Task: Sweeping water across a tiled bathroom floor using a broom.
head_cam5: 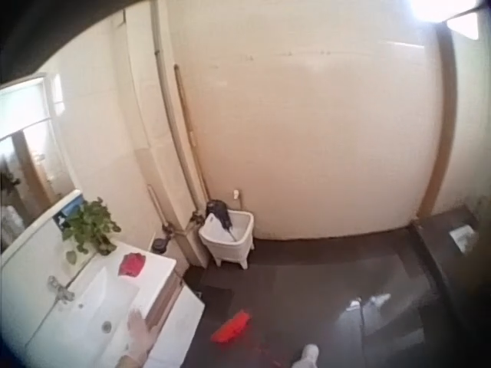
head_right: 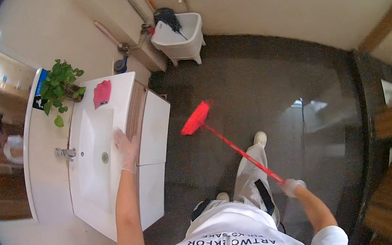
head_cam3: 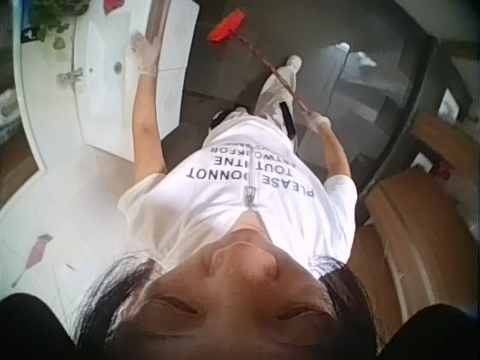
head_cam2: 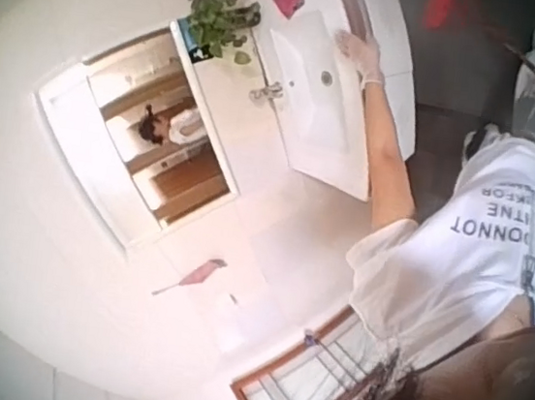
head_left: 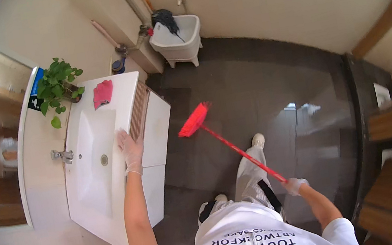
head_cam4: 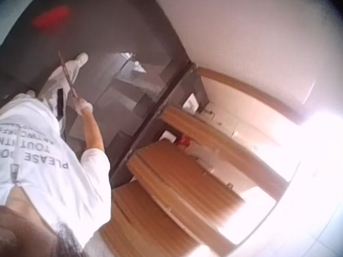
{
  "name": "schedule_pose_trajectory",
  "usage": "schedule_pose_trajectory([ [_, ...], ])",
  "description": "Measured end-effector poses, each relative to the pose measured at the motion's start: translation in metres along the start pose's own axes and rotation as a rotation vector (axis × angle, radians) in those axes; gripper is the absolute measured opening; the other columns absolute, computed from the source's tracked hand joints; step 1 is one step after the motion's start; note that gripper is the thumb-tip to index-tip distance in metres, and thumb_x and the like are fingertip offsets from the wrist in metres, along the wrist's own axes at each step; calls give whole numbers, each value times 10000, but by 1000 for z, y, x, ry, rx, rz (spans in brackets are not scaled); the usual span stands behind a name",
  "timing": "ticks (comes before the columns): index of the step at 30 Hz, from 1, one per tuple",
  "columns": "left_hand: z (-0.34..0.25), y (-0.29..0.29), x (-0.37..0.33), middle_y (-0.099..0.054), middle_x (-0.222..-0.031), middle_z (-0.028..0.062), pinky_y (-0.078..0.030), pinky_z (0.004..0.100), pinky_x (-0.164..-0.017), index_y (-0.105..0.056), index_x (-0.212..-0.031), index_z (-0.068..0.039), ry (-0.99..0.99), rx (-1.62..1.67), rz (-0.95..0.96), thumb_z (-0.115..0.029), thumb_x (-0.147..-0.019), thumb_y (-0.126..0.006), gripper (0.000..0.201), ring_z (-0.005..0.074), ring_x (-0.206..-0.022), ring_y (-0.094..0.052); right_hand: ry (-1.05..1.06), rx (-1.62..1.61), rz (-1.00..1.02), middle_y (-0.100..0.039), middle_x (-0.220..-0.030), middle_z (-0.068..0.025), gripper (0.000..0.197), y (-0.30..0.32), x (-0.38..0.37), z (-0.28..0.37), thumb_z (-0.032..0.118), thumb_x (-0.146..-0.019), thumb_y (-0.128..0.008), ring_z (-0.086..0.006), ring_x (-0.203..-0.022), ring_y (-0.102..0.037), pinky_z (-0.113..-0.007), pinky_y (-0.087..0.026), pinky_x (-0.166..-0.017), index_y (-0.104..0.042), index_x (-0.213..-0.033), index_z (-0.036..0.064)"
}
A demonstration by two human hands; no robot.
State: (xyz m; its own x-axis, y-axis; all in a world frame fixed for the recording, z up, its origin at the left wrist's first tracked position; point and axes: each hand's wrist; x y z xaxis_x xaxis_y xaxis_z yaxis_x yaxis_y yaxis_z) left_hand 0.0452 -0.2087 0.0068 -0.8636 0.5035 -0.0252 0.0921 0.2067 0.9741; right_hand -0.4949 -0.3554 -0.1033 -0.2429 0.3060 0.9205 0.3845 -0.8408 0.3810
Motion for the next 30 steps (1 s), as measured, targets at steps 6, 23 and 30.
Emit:
schedule_pose_trajectory([
  [6, -31, 6, -10, -119, -1303, 215, -146, 397, -977, -115, -1251, 31, 183, -87, 126, -240, -707, -505, 722, 289, -1226, -100, 186, -181, -208, -522, -979, -202, 461, 194, -73, 102, 411, -790, -345, -314, -946, -491, -380, -377, -802, -534, -972, 32],
  [23, -66, 40, -48, -93, -1302, 236, -86, 279, -997, -148, -1226, 80, 396, 55, 361, -224, -701, -486, 694, 279, -1231, -72, -137, -197, 14, -579, -732, -138, 403, 289, -84, -113, 387, -791, -382, -285, -732, -564, -358, -415, -636, -552, -887, 35],
  [30, -71, 38, -59, -95, -1303, 231, -108, 281, -994, -153, -1230, 69, 435, -5, 424, -232, -700, -496, 699, 280, -1229, -85, 108, 14, -100, -534, -955, -185, 447, 381, -167, 58, 397, -806, -314, -324, -935, -486, -397, -380, -780, -538, -948, 36],
])
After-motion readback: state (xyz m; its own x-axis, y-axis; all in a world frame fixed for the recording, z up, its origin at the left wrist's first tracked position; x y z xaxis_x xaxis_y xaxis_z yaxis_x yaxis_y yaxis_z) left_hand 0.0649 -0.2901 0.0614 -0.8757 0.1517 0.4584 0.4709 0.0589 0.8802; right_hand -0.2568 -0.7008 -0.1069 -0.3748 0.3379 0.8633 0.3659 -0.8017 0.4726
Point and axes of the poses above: each hand's wrist, its own x-axis away from the middle knuckle, its own y-axis out of the back of the hand, z = x × y
